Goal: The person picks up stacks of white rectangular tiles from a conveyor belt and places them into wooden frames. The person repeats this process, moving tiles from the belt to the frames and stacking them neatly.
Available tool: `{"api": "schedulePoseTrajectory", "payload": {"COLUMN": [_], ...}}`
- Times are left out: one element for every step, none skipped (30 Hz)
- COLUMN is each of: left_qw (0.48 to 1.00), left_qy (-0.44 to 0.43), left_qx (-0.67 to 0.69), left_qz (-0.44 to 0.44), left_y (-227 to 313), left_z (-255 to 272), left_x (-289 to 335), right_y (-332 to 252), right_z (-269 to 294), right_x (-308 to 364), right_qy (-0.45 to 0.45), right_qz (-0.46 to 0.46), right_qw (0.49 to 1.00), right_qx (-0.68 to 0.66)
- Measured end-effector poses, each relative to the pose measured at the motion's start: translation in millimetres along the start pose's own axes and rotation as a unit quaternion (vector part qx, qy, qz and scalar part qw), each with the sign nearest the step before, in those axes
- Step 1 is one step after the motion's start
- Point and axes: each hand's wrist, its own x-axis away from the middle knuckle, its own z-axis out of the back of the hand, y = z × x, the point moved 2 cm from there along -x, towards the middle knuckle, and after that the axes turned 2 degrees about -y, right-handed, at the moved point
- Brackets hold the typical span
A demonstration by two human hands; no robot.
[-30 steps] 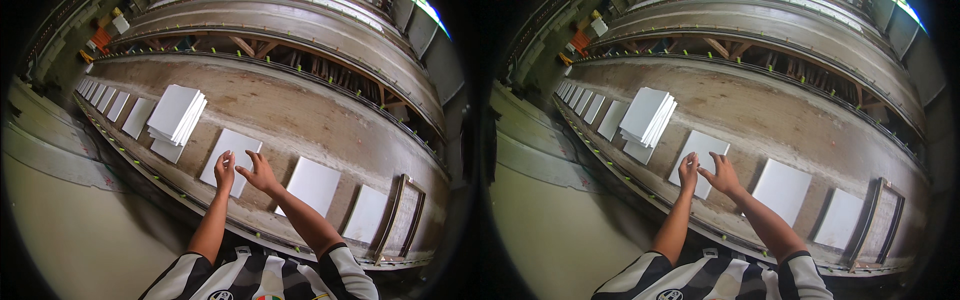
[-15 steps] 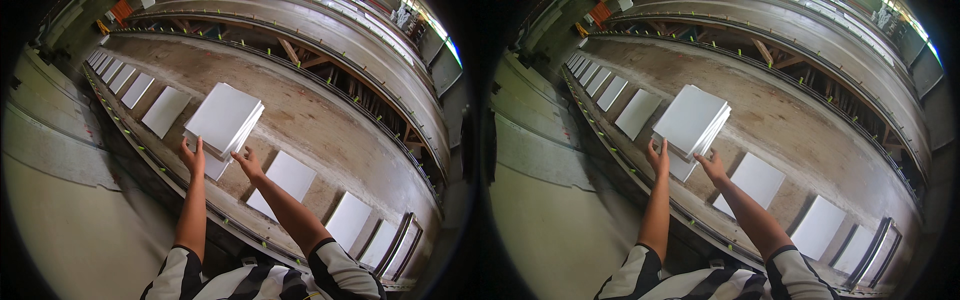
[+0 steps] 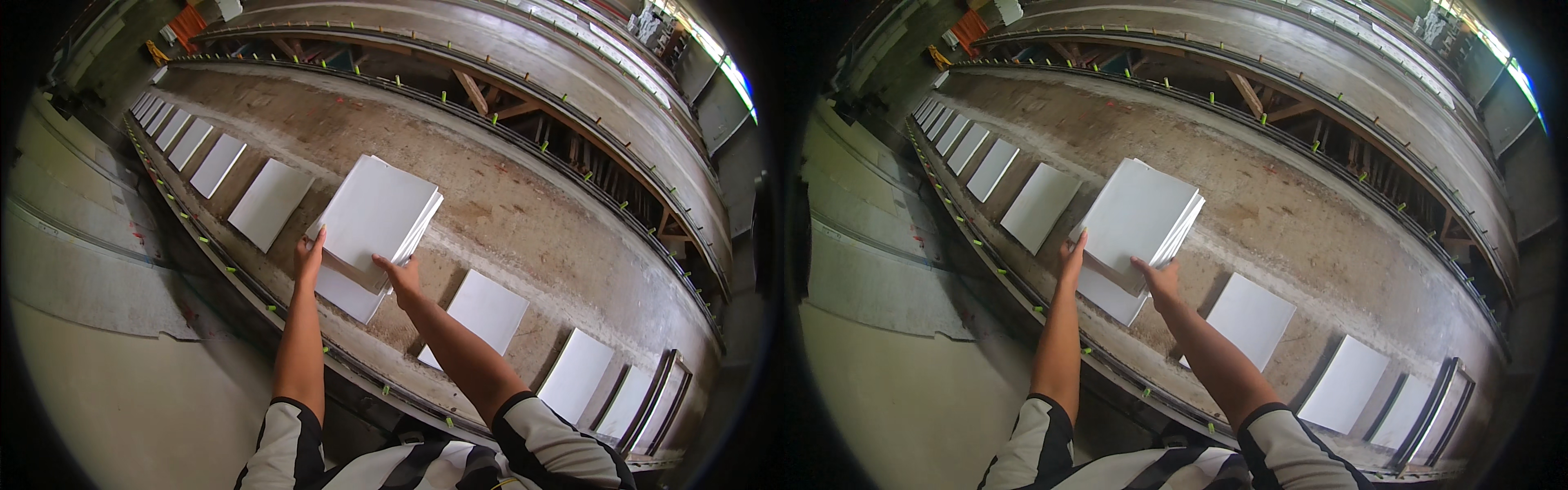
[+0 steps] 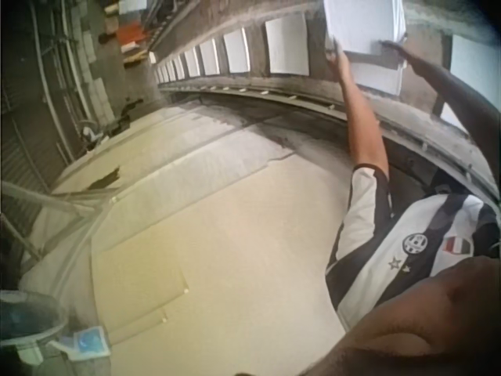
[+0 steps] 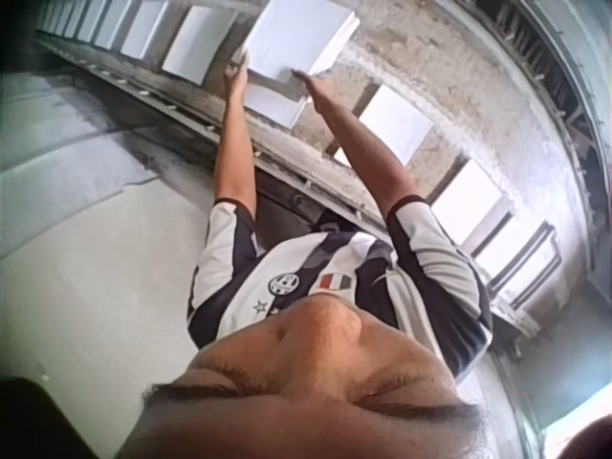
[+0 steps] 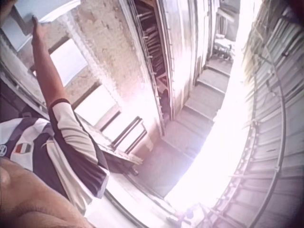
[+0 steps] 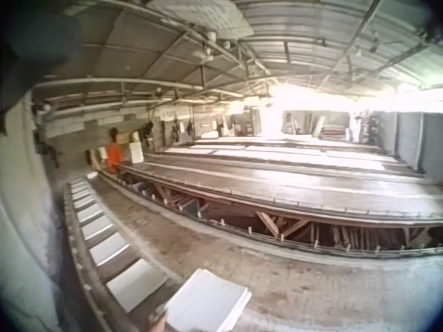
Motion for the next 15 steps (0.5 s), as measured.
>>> {"api": "schedulePoseTrajectory", "payload": {"left_qw": [1.000,0.999,0.998,0.996,0.998,0.998,0.997,0.997,0.996,0.995,0.997,0.997,0.997,0.997,0.996], "left_qy": [0.019,0.005,-0.009,-0.021,-0.026,-0.031,-0.037,-0.042,-0.047,-0.055,-0.038,-0.021,-0.005,-0.002,0.000], "left_qx": [-0.005,0.019,0.042,0.066,0.057,0.048,0.039,0.054,0.069,0.085,0.072,0.059,0.045,0.059,0.072], "left_qz": [-0.014,-0.027,-0.040,-0.053,-0.019,0.016,0.050,0.033,0.016,-0.003,0.019,0.040,0.061,0.052,0.043], "left_y": [6.5,7.8,8.2,12.2,14.4,16.8,19.5,19.3,17.0,17.2,16.4,15.7,14.6,14.0,12.9], "left_z": [0.5,0.7,1.1,2.3,3.6,5.3,5.9,5.0,4.2,1.2,-1.7,-5.3,-10.0,-15.6,-21.8], "left_x": [5.1,6.0,6.5,8.8,11.0,13.8,16.5,18.0,20.7,23.1,25.5,28.7,32.9,37.3,41.9], "right_y": [0.8,1.9,3.2,0.7,-3.1,-8.0,-12.1,-11.7,-10.5,-8.8,-6.4,-3.3,1.1,4.8,8.1], "right_z": [0.1,0.7,1.8,1.5,2.3,4.6,6.4,8.6,10.9,14.9,17.5,19.0,22.2,26.5,31.5], "right_x": [-2.2,-3.8,-5.0,-3.7,-3.9,-5.3,-4.6,-4.7,-5.2,-7.8,-9.6,-10.6,-11.9,-13.8,-15.6], "right_qy": [0.007,0.017,0.026,0.034,0.026,0.017,0.009,0.019,0.029,0.042,0.046,0.050,0.056,0.071,0.087], "right_qz": [-0.003,-0.006,-0.009,-0.012,-0.012,-0.012,-0.012,-0.008,-0.003,0.003,0.013,0.022,0.030,0.041,0.051], "right_qw": [1.000,1.000,1.000,0.999,1.000,1.000,1.000,1.000,1.000,0.999,0.999,0.998,0.998,0.997,0.995], "right_qx": [-0.001,0.005,0.011,0.017,0.009,0.000,-0.009,0.002,0.012,0.022,0.017,0.012,0.007,0.006,0.005]}}
